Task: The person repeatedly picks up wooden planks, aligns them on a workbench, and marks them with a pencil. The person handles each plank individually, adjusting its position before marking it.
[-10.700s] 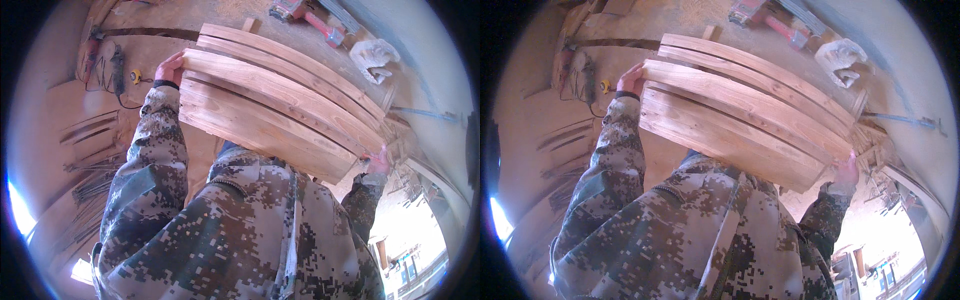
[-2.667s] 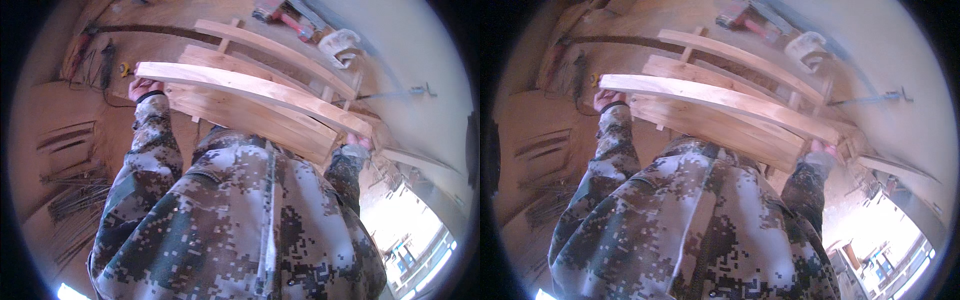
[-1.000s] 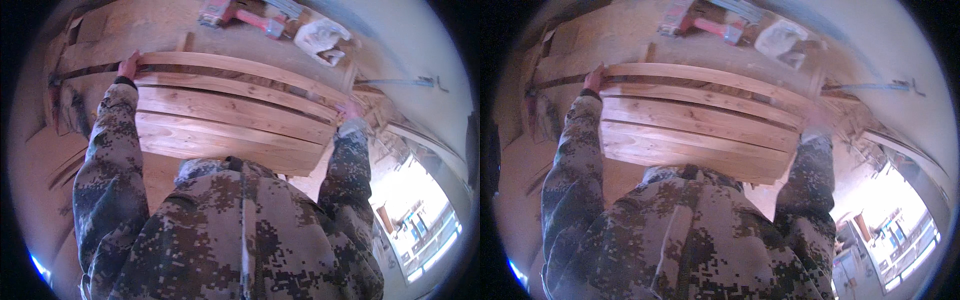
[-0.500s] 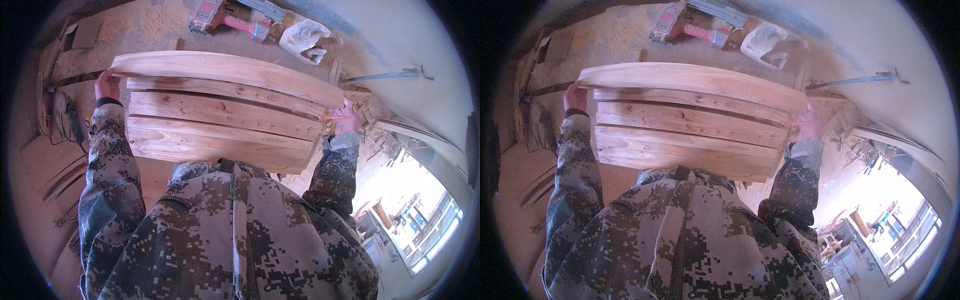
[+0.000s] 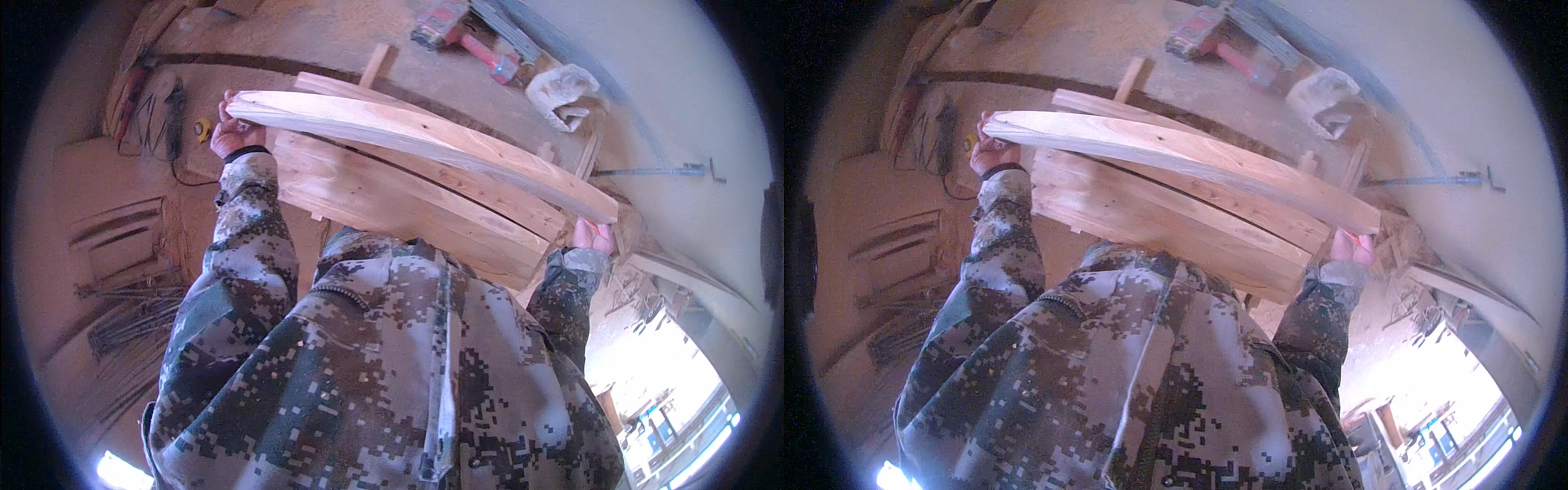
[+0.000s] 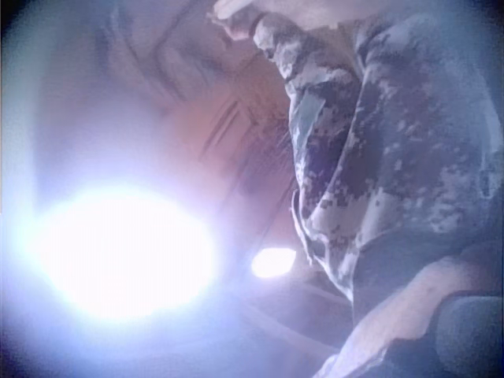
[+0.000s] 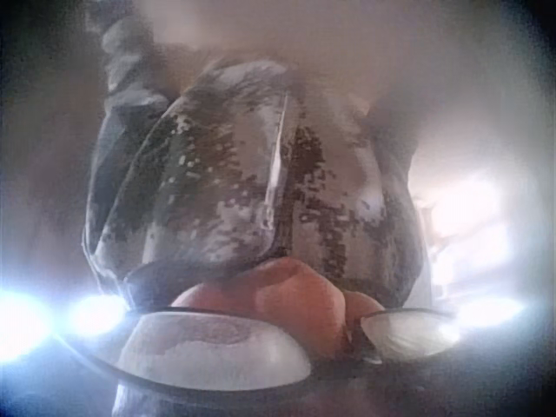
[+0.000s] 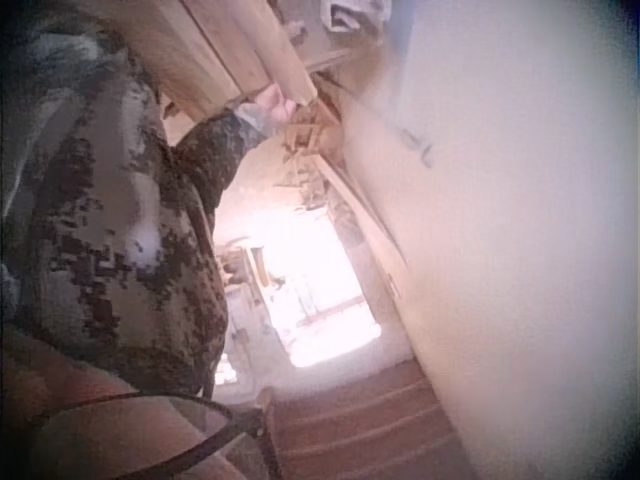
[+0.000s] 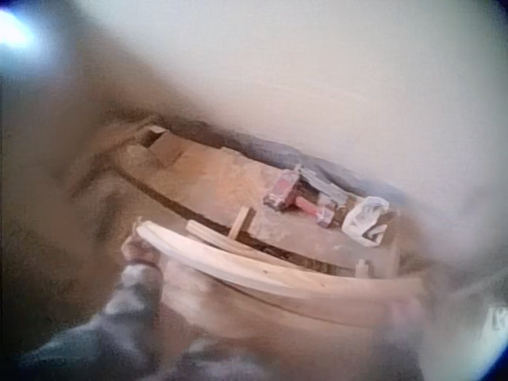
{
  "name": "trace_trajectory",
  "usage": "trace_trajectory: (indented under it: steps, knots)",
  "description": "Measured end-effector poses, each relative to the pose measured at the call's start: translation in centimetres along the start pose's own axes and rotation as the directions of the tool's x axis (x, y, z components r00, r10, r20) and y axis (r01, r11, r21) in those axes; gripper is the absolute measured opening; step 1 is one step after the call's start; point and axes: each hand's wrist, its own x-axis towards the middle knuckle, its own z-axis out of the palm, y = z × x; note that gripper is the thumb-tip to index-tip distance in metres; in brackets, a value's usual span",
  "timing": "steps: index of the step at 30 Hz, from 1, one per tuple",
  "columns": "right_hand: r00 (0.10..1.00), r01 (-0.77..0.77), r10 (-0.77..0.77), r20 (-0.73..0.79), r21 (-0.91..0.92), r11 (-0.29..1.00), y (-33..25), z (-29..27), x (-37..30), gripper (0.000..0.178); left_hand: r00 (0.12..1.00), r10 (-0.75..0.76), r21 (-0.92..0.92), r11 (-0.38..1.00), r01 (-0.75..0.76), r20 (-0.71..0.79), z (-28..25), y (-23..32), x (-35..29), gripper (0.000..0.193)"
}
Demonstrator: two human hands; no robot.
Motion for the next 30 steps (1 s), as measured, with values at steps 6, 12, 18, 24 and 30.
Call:
trace_trajectory:
  steps: [6, 12, 18, 24, 30]
  knots:
    - [0.987, 0.105, -0.087, 0.136, -0.138, 0.985, -1.0, -2.6, 2.6, 0.035, 0.999, 0.033, -0.019, 0.999, -0.033, 0.026, -1.3, 1.1, -1.7, 0.041]
    - [0.973, 0.035, -0.009, 0.230, -0.111, 0.993, -2.2, -3.5, 5.4, 0.040, 0.999, 0.036, -0.119, 0.992, -0.034, 0.017, -0.8, -0.1, -2.0, 0.037]
    - [0.964, 0.058, -0.054, 0.260, -0.010, 0.998, -2.2, -3.3, 5.7, 0.043, 0.999, 0.017, -0.300, 0.954, -0.026, -0.032, -1.4, -0.3, -2.2, 0.039]
    - [0.999, 0.043, -0.046, -0.018, -0.156, 0.987, -3.6, -4.5, 7.5, 0.045, 0.989, 0.074, -0.108, 0.992, -0.061, 0.127, -2.7, -0.1, -1.7, 0.036]
    - [0.999, 0.046, -0.039, 0.038, -0.181, 0.982, -2.1, -1.2, 4.5, 0.034, 0.976, 0.020, 0.151, 0.987, -0.054, 0.216, -4.4, 0.0, -0.1, 0.031]
